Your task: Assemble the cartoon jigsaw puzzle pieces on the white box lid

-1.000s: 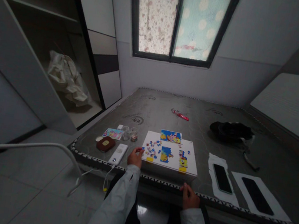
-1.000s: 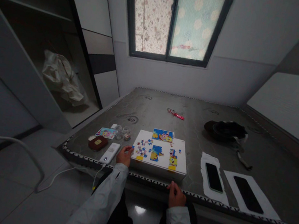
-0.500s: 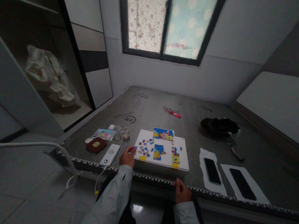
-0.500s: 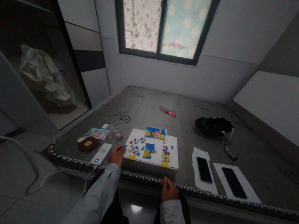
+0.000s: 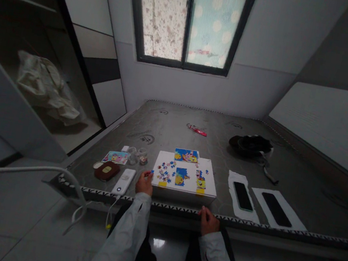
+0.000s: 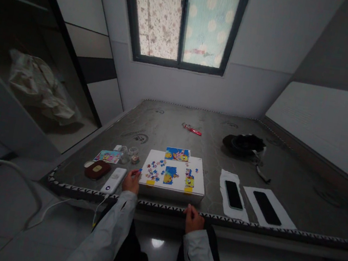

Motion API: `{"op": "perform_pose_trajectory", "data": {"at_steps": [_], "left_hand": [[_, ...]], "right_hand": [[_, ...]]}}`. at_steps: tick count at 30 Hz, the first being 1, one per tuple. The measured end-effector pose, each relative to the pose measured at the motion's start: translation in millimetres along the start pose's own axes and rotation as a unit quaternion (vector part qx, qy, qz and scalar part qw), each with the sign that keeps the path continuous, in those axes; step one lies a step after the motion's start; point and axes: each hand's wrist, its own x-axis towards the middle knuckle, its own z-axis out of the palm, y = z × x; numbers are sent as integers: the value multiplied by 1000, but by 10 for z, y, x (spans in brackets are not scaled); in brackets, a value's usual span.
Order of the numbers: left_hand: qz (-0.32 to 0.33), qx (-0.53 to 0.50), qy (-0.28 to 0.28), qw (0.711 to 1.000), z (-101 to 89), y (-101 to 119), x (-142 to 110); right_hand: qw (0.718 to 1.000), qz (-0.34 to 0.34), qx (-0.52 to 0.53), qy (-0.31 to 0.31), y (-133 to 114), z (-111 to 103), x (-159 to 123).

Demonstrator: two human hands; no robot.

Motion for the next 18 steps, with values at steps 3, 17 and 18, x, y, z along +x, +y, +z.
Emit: {"op": "perform_pose_trajectory", "data": {"at_steps": [3, 17, 18], "left_hand": [[2, 4, 0, 1000, 11, -14, 9], [16, 0, -6, 1000, 26, -49, 26], [16, -1, -4, 1000, 26, -49, 28]], "right_hand": [[1000, -4, 4, -1, 16, 1, 6], [1000, -3, 2, 3, 48, 20, 5], [1000, -5, 2, 6, 46, 21, 5]]}}
